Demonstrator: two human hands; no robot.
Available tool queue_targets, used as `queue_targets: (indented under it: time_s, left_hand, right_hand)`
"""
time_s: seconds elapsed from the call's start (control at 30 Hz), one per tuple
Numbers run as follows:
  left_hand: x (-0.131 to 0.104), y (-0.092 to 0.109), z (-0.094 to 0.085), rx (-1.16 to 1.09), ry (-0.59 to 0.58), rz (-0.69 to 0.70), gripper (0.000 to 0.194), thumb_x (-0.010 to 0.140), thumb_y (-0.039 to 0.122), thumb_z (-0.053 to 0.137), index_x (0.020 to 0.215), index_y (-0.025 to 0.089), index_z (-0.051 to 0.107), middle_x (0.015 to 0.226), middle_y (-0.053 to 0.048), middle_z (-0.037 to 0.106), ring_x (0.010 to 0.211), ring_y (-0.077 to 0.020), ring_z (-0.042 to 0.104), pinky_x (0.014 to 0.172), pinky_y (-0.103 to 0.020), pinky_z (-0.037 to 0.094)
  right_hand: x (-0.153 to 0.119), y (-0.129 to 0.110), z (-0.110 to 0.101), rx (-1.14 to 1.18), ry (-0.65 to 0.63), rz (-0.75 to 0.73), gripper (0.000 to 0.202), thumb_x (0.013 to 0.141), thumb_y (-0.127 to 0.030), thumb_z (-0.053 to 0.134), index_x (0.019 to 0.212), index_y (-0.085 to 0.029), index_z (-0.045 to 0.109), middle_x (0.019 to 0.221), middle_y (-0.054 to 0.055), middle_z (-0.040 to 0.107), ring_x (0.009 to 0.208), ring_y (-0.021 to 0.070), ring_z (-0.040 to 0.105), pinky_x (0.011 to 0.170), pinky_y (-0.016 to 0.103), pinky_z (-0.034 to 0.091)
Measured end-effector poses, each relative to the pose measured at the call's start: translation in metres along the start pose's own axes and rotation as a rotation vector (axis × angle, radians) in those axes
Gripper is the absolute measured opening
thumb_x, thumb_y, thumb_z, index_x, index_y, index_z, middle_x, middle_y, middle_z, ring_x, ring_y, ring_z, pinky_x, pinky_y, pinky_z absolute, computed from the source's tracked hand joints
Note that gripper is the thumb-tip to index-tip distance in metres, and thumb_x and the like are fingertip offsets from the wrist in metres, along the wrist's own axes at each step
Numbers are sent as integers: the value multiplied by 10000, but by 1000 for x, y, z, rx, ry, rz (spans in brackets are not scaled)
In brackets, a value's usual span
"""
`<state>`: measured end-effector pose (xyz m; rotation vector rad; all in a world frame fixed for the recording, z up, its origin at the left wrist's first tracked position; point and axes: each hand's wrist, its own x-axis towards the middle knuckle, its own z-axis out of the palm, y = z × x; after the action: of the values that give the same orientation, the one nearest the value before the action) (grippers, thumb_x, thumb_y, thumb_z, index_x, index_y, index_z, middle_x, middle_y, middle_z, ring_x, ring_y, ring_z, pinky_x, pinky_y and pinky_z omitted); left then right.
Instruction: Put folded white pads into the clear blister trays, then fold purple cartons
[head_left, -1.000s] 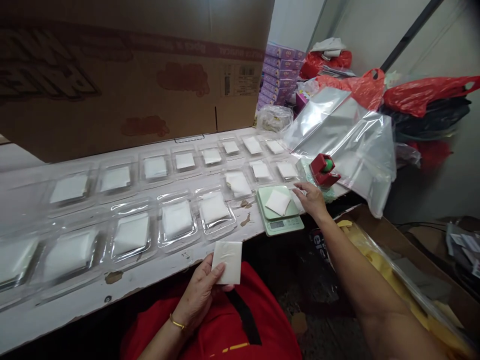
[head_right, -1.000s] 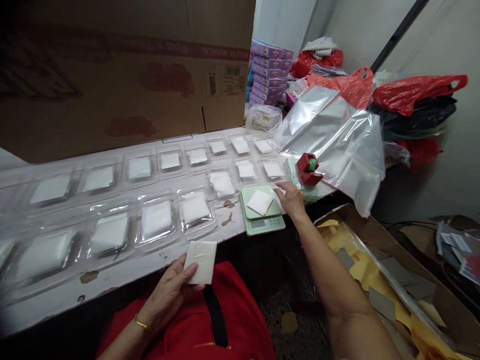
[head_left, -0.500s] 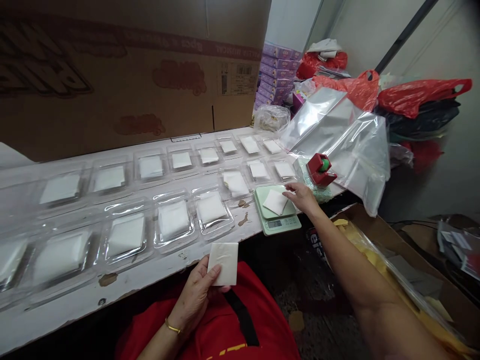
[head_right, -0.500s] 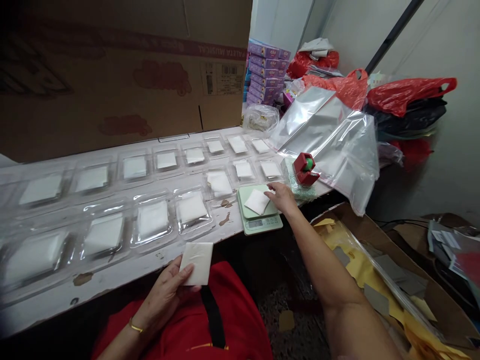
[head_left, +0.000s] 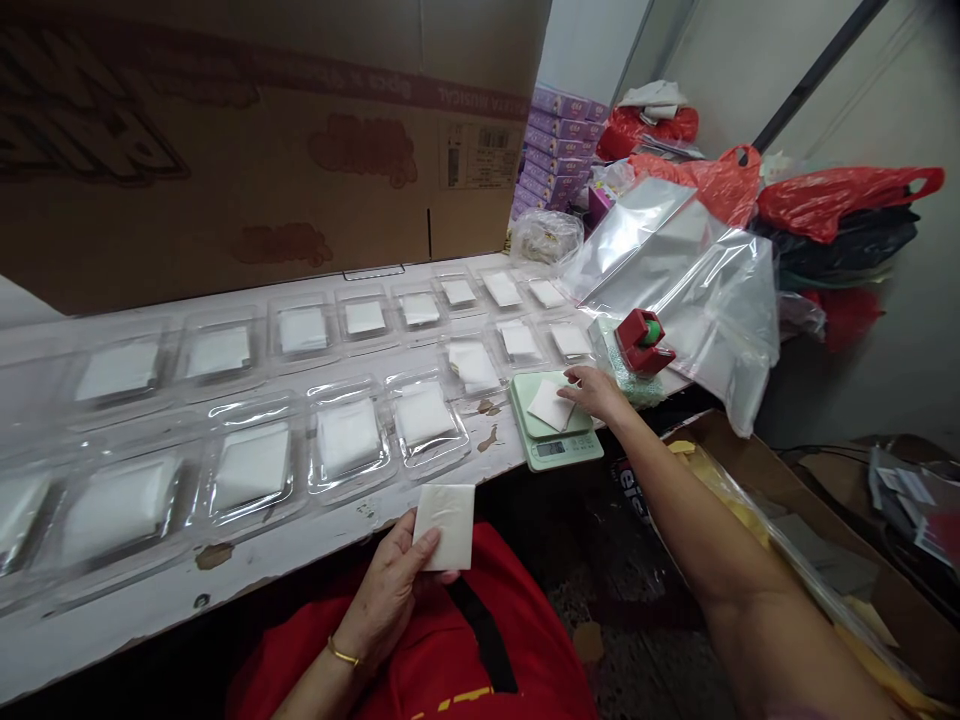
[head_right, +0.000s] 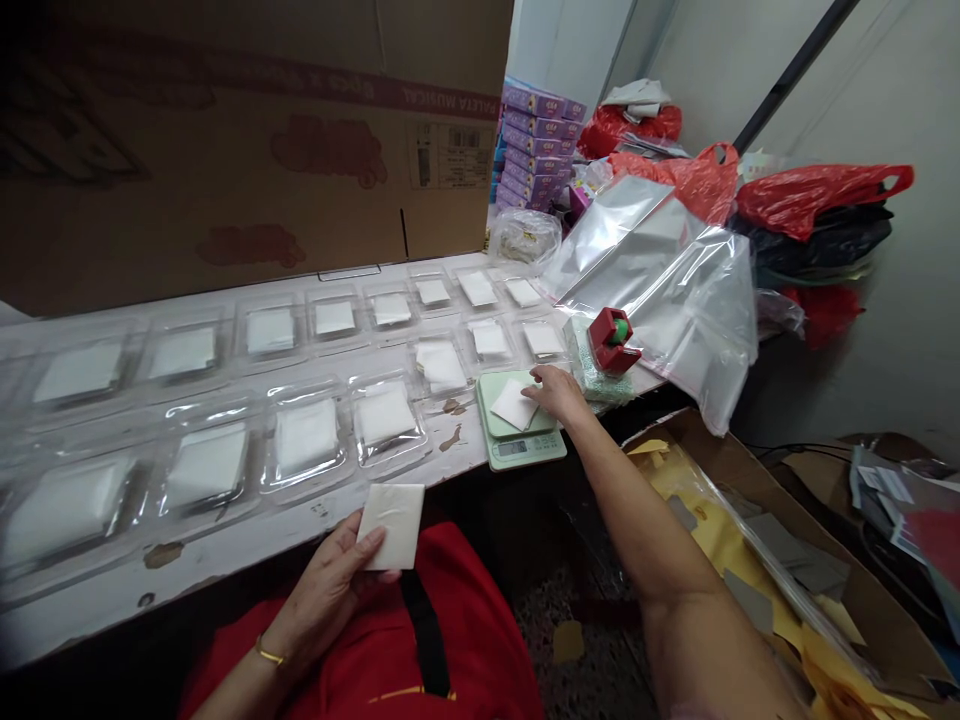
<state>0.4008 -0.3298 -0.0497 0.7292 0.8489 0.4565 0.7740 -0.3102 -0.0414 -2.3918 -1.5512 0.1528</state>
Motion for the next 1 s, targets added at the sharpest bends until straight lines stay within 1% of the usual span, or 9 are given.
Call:
queue_targets:
  time_s: [0.13,0.2,0.3,0.43,0.57,0.67,0.8,1.0]
  left_hand:
    - [1,-3,-2,5,24,3,432,741,304,600,1140,199,472,1044,-73,610,785,-178,607,536,-260,542]
    - [2,-3,-3,4,14,7,432,746,306,595,1146,202,469,1045,-72,608,786,-173,604,540,-257,542]
    - [3,-4,-4,-5,2,8,442,737,308,605,1144,194,476,1031,-74,612,781,-170,600,546,-257,542]
    - [6,-7,-5,-17,24,14,450,730,313,610,1146,201,479,1025,-67,612,750,-156,593,522,-244,534]
    - [8,-9,-5,-6,53,10,451,737,319,601,1149,192,469,1008,-72,614,732,-154,586,516,-252,533]
    - [7,-9,-5,7,61,15,453,737,325,599,1149,188,469,1015,-78,610,740,-160,586,513,-255,532]
    - [7,-10,-6,14,43,18,452,747,321,591,1163,199,460,1027,-75,606,748,-157,584,514,-249,528]
    - [7,-10,-4,16,32,13,449,737,330,600,1146,190,477,1018,-80,610,736,-153,585,507,-242,526]
  right_hand:
    - [-5,-2,-2,-8,35,-29,297,720,-338,593,978,-191,592,937,46,620,812,178,557,695,279,406]
    - [-9,-6,-4,-22,63,-57,280,749,-317,566,998,-191,581,970,47,608,858,175,547,739,281,405]
    - [-14,-10,-4,-49,79,-76,253,758,-298,561,979,-180,593,949,51,608,858,174,545,749,277,405]
    - [-14,-9,1,-70,85,-56,236,772,-293,548,973,-182,604,949,49,608,858,172,545,753,273,397]
    - [-11,-5,9,-92,67,-16,243,744,-315,581,937,-175,627,910,49,619,815,175,560,712,268,399]
    - [-10,-4,13,-105,53,-13,191,739,-310,589,869,-181,643,889,33,626,818,162,564,708,244,395]
    - [-13,-8,13,-144,60,-32,153,784,-283,535,853,-206,648,912,19,621,841,149,559,707,230,376]
    - [-20,-16,13,-230,91,-52,208,843,-257,433,842,-215,636,897,37,610,799,161,550,626,253,341]
